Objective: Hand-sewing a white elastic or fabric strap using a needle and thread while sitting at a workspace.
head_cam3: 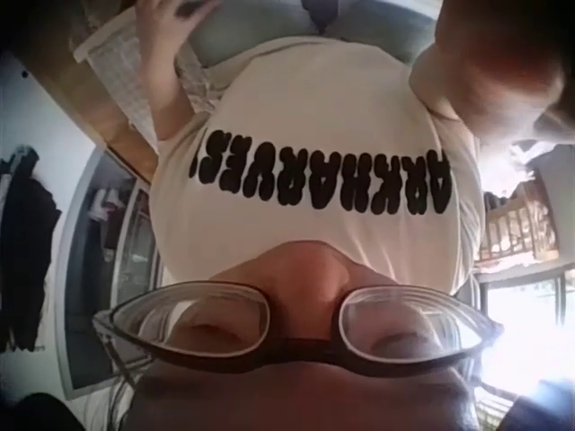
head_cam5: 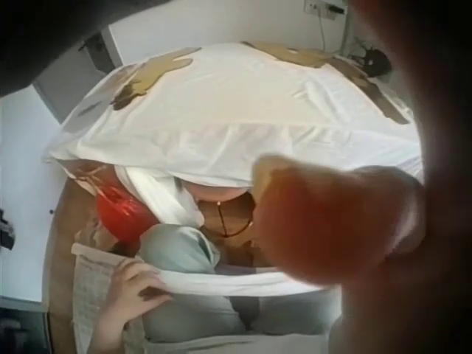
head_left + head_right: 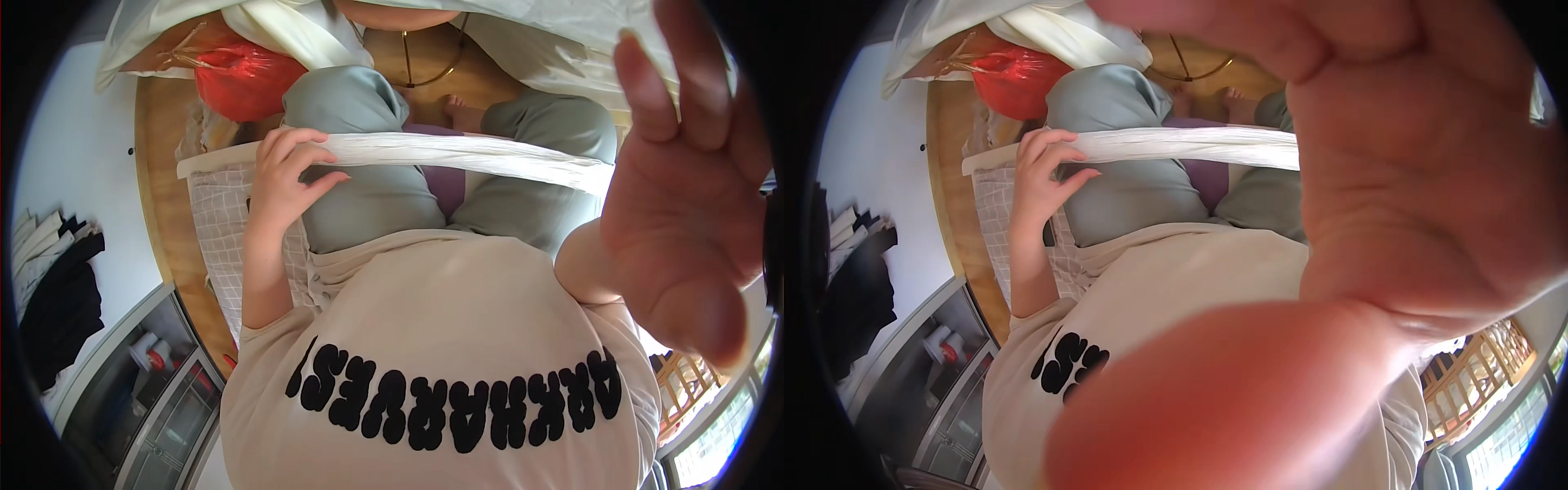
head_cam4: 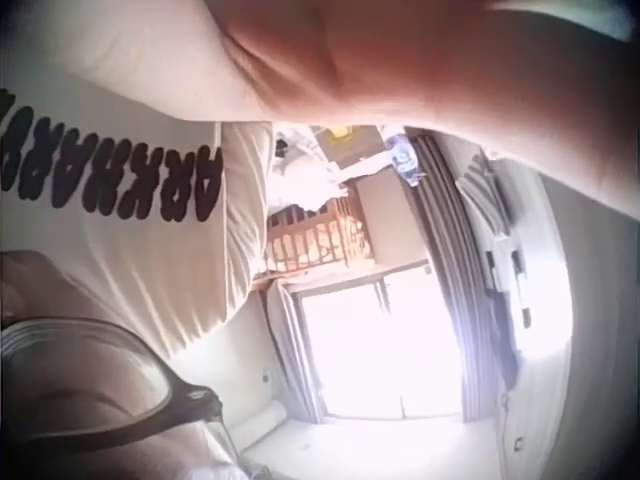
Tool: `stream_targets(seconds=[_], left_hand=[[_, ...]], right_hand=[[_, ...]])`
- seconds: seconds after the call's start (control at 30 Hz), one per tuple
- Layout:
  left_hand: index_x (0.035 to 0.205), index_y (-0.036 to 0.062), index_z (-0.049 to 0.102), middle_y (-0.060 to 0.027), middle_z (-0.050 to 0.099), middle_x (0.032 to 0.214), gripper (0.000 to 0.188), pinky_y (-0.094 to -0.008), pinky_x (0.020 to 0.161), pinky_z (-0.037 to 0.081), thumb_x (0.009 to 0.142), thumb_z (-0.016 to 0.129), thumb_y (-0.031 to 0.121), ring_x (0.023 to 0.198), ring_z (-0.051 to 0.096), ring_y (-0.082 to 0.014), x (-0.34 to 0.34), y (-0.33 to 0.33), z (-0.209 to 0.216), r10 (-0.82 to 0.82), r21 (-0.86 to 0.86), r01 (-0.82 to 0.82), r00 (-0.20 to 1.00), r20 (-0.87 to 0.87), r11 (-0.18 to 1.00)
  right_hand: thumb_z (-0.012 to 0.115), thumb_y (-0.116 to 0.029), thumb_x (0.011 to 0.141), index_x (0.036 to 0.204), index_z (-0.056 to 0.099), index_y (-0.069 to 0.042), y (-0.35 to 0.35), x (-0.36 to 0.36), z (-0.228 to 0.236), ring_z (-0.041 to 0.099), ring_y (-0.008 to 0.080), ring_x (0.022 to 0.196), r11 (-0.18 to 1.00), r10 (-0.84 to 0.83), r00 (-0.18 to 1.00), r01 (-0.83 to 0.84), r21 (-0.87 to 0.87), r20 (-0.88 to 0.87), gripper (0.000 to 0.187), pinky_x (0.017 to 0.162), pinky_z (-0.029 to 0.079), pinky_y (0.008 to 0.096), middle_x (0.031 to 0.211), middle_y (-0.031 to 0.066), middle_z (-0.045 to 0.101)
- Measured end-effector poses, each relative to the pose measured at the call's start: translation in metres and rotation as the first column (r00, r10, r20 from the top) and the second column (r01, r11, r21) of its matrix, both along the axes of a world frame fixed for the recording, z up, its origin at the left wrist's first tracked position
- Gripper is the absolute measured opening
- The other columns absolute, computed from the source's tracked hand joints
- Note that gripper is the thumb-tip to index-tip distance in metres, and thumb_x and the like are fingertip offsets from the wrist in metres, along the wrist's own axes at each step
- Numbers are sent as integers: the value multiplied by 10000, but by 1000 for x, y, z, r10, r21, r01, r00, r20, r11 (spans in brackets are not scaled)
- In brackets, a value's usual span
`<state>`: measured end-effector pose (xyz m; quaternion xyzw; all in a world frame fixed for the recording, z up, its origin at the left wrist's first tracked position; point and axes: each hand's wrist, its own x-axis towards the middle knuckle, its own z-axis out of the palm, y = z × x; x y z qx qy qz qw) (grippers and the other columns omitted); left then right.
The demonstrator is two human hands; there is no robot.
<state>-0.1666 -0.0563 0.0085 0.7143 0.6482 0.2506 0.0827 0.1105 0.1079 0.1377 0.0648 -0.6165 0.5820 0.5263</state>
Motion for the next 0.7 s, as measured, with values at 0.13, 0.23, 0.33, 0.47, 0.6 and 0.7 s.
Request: stream_targets(seconds=[0.13, 0.23, 0.33, 0.47, 0.6, 0.7], left_hand=[[771, 143, 631, 14, 627, 1037, 264, -387, 859, 440, 618, 844, 173, 976, 551, -258, 6, 3, -1, 3, 18, -3, 999, -34, 1000], [748, 140, 627, 14, 627, 1039, 241, -388, 861, 441, 631, 837, 165, 974, 553, -255, 9, 5, -2, 8, 61, -4, 998, -60, 998], [715, 136, 637, 15, 633, 1021, 211, -386, 854, 446, 634, 831, 158, 963, 558, -247, 9, 6, -2, 29, 61, -27, 999, -45, 998], [700, 134, 655, 16, 642, 987, 191, -380, 842, 451, 637, 834, 161, 943, 563, -240, 6, 5, -2, 20, 45, -20, 1000, 6, 999], [694, 130, 670, 17, 651, 941, 194, -366, 809, 460, 626, 848, 166, 900, 572, -224, 3, 4, 0, 23, 32, -28, 992, 127, 999], [695, 128, 673, 14, 654, 923, 201, -356, 790, 462, 615, 856, 151, 881, 575, -215, 1, 4, 3, 8, 7, -10, 978, 206, 1000]], right_hand=[[650, -215, 898, 1427, 313, 64, -1, -4, -1, 633, 303, 1053, 998, -56, 996, 53, 36, 74, 687, 926, 507, 372, 1342, 322, 472], [649, -213, 900, 1439, 297, 69, 0, -3, -7, 638, 298, 1047, 983, -174, 966, 160, 87, 192, 703, 921, 514, 367, 1350, 326, 464], [660, -212, 893, 1434, 314, 68, -11, 1, -20, 643, 272, 1028, 952, -260, 872, 302, -39, 415, 701, 914, 514, 354, 1350, 315, 475], [667, -157, 884, 1378, 410, 51, -21, 11, -46, 639, 201, 982, 928, -158, 824, 312, -203, 543, 594, 896, 498, 321, 1321, 242, 530], [609, -9, 890, 1326, 479, 11, -26, 19, -71, 605, 142, 936, 898, -35, 827, 272, -345, 561, 455, 866, 474, 283, 1212, 138, 593], [595, 37, 884, 1242, 560, -14, -27, 19, -81, 585, 126, 991, 906, 91, 684, 245, -346, 723, 363, 869, 454, 264, 1166, 84, 613]])
